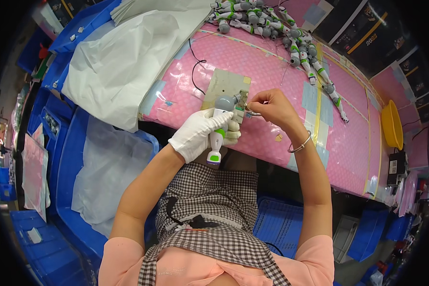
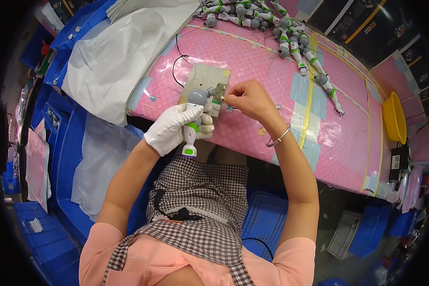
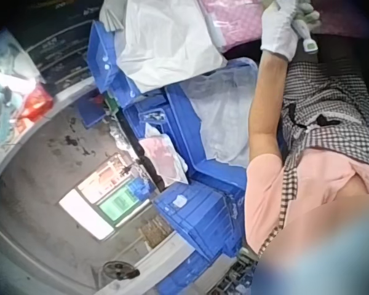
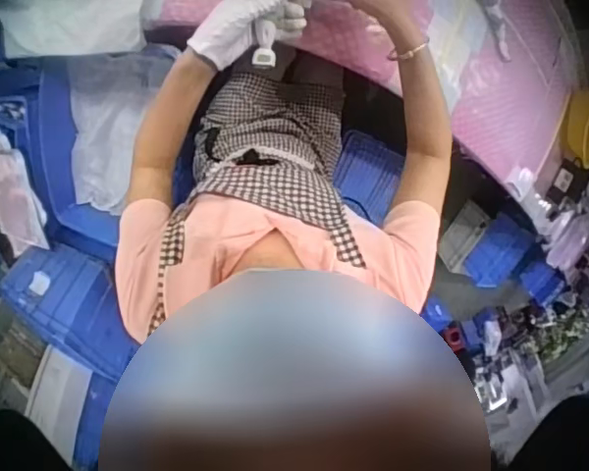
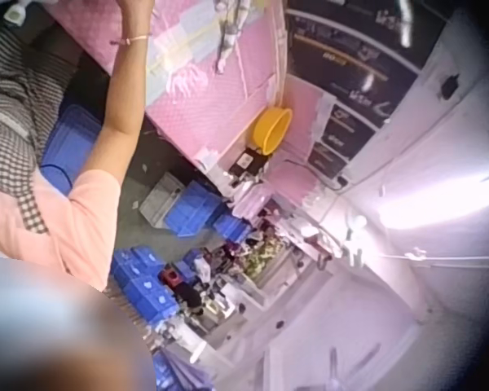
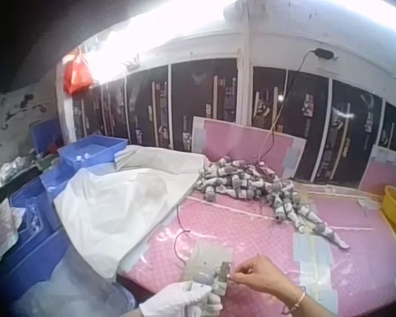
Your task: Attaching internal components to toy robot bodies using a soldering or glue tool and organizing them in a bin.
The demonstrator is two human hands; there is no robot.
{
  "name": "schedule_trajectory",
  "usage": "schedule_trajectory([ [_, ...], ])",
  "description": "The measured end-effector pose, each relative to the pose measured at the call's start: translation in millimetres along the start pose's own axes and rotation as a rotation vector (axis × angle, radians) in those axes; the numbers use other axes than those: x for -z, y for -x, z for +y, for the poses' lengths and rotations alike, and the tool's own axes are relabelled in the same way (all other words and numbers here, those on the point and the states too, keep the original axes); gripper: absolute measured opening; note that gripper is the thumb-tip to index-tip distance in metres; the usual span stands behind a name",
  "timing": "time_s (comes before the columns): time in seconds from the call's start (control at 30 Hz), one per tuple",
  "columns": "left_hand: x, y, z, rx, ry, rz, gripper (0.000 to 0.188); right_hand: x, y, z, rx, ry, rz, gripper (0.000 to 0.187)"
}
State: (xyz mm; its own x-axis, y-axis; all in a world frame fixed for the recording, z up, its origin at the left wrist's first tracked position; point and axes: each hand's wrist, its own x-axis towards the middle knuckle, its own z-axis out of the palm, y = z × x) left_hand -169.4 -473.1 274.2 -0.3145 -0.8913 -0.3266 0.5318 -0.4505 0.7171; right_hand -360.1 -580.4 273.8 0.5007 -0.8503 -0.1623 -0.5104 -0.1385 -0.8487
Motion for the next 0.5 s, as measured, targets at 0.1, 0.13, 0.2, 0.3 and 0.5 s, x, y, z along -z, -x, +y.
schedule_trajectory([
  [0.1,-1,-4,-4,-0.015,0.021,0.001,0.030,5,-1,-2,0.031,0.057,-0.038,0.017],
  [0.13,0,-6,-7,-0.018,0.025,-0.002,0.030,8,-1,-1,-0.025,-0.004,-0.070,0.018],
  [0.2,5,-9,-11,-0.017,0.005,-0.048,0.029,7,-2,-1,-0.079,-0.060,-0.106,0.019],
  [0.3,9,1,-10,-0.064,-0.017,0.033,0.027,-7,-9,-3,-0.076,-0.116,-0.151,0.020],
  [0.5,23,58,-11,-0.191,-0.050,0.143,0.021,-13,28,-38,0.129,-0.219,-0.034,0.030],
])
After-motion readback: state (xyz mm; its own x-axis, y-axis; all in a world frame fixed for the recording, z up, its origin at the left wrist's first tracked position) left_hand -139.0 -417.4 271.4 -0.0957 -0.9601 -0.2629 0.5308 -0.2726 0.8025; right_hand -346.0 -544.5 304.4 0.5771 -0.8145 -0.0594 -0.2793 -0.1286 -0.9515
